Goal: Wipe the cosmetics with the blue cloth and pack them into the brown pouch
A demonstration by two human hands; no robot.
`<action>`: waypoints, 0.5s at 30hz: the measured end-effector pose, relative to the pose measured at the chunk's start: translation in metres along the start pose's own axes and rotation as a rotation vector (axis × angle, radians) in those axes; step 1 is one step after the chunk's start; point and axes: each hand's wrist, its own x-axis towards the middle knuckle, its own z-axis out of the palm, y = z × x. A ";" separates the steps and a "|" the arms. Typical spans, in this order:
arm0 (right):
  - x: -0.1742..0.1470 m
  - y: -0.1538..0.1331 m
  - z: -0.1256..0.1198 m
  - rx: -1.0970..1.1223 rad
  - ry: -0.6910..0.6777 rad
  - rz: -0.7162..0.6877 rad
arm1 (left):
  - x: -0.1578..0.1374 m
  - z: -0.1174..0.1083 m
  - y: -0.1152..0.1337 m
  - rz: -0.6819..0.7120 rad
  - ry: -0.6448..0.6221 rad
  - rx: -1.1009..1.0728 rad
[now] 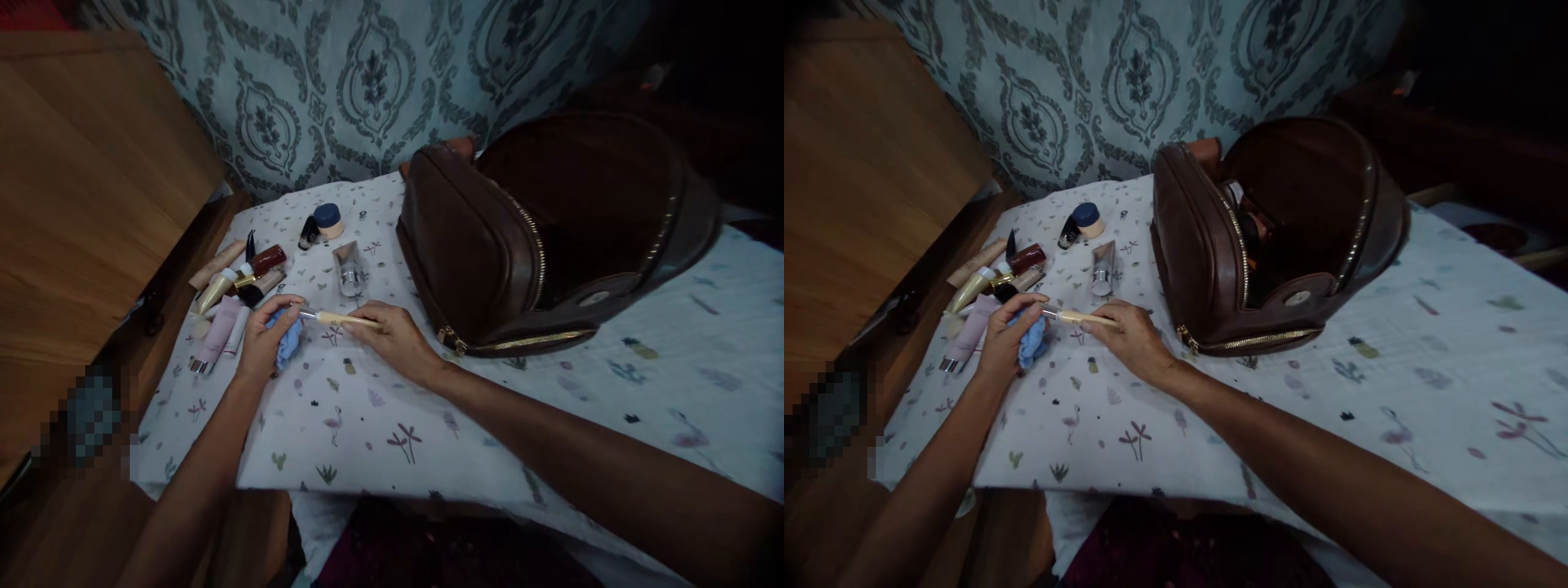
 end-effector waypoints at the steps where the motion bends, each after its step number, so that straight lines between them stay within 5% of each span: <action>1: 0.000 0.000 0.000 0.007 -0.007 -0.008 | 0.000 0.000 0.001 -0.001 0.001 -0.005; 15: 0.000 0.003 0.000 0.081 0.002 0.039 | -0.002 -0.003 0.005 0.059 -0.045 0.020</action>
